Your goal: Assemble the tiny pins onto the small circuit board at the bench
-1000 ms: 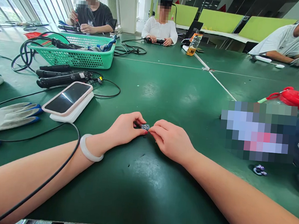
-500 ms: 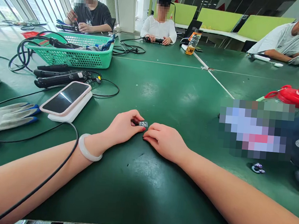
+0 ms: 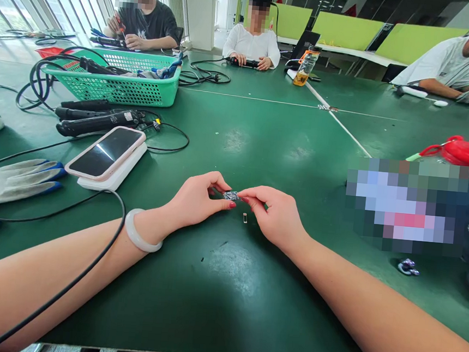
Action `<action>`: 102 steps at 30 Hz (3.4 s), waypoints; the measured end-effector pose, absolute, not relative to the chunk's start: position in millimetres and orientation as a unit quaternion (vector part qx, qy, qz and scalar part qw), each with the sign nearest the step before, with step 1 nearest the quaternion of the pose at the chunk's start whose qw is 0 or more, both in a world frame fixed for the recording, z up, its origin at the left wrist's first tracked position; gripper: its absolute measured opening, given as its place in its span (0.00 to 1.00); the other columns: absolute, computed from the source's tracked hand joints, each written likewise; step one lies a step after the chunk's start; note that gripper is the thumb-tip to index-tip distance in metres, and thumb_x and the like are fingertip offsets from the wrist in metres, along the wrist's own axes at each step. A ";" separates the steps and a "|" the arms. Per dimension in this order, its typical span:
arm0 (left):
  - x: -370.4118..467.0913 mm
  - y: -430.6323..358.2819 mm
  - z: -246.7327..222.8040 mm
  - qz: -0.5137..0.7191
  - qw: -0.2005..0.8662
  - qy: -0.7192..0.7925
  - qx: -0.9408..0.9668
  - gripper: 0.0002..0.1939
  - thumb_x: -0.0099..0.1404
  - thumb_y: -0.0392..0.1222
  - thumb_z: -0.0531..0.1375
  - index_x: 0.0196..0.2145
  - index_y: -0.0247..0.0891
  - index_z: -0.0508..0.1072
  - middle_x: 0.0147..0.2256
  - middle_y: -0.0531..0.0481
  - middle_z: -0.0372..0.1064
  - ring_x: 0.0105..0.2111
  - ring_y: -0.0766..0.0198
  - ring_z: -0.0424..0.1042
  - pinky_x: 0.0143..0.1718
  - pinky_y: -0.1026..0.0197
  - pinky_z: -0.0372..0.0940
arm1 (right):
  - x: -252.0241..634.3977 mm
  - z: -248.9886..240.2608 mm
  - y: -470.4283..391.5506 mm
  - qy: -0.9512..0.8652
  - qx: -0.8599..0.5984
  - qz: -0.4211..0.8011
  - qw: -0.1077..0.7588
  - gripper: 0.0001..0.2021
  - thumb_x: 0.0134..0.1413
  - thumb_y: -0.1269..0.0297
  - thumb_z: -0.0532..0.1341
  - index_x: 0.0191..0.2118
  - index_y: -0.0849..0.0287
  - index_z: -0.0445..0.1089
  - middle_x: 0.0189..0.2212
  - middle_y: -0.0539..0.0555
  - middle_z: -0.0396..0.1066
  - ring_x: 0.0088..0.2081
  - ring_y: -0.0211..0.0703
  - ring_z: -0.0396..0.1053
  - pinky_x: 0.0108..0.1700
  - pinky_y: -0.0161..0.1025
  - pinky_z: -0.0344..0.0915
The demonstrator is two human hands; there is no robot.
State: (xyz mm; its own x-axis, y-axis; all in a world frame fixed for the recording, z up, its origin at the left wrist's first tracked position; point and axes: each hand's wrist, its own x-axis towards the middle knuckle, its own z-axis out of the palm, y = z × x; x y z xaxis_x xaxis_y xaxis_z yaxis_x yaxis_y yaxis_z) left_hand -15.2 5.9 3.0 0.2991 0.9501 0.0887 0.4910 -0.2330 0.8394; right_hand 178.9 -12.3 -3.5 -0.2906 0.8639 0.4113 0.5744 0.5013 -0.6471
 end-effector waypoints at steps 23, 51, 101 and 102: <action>-15.7 2.1 5.5 0.349 0.454 0.396 0.718 0.18 0.47 0.46 0.70 0.27 0.37 0.66 0.31 0.49 0.71 0.34 0.63 0.70 0.39 0.57 0.65 | 179.5 -5.8 -6.0 -0.648 -0.359 0.502 0.446 0.10 0.44 0.56 0.68 0.26 0.56 0.74 0.34 0.51 0.67 0.30 0.35 0.64 0.31 0.37 0.65; -15.4 2.3 7.4 0.353 0.501 0.389 0.688 0.17 0.47 0.43 0.71 0.27 0.37 0.66 0.32 0.49 0.72 0.34 0.63 0.70 0.39 0.58 0.65 | 179.6 -2.7 -7.2 -0.650 -0.341 0.518 0.440 0.14 0.43 0.51 0.69 0.26 0.57 0.73 0.35 0.51 0.66 0.29 0.34 0.64 0.31 0.38 0.67; -12.9 3.9 5.3 0.338 0.491 0.439 0.673 0.16 0.47 0.43 0.70 0.28 0.36 0.67 0.31 0.50 0.73 0.29 0.65 0.70 0.33 0.60 0.65 | 196.1 6.5 -7.4 -0.811 -0.484 0.296 0.141 0.03 0.49 0.70 0.63 0.29 0.55 0.74 0.30 0.48 0.69 0.30 0.34 0.63 0.34 0.34 0.59; -13.0 3.6 5.8 0.335 0.488 0.439 0.676 0.16 0.47 0.43 0.70 0.28 0.36 0.67 0.31 0.50 0.73 0.29 0.65 0.70 0.33 0.60 0.65 | 195.6 6.0 -7.5 -0.814 -0.485 0.291 0.136 0.03 0.50 0.70 0.63 0.28 0.56 0.73 0.30 0.48 0.69 0.30 0.34 0.64 0.34 0.34 0.59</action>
State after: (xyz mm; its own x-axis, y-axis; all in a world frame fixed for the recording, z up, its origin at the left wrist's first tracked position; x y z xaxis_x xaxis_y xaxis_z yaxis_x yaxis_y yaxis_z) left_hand -13.0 3.6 5.8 0.3900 0.9205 0.0243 0.2666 -0.1381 0.9539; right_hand 195.6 -7.5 6.0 -0.4933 0.8677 -0.0614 0.7101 0.3609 -0.6046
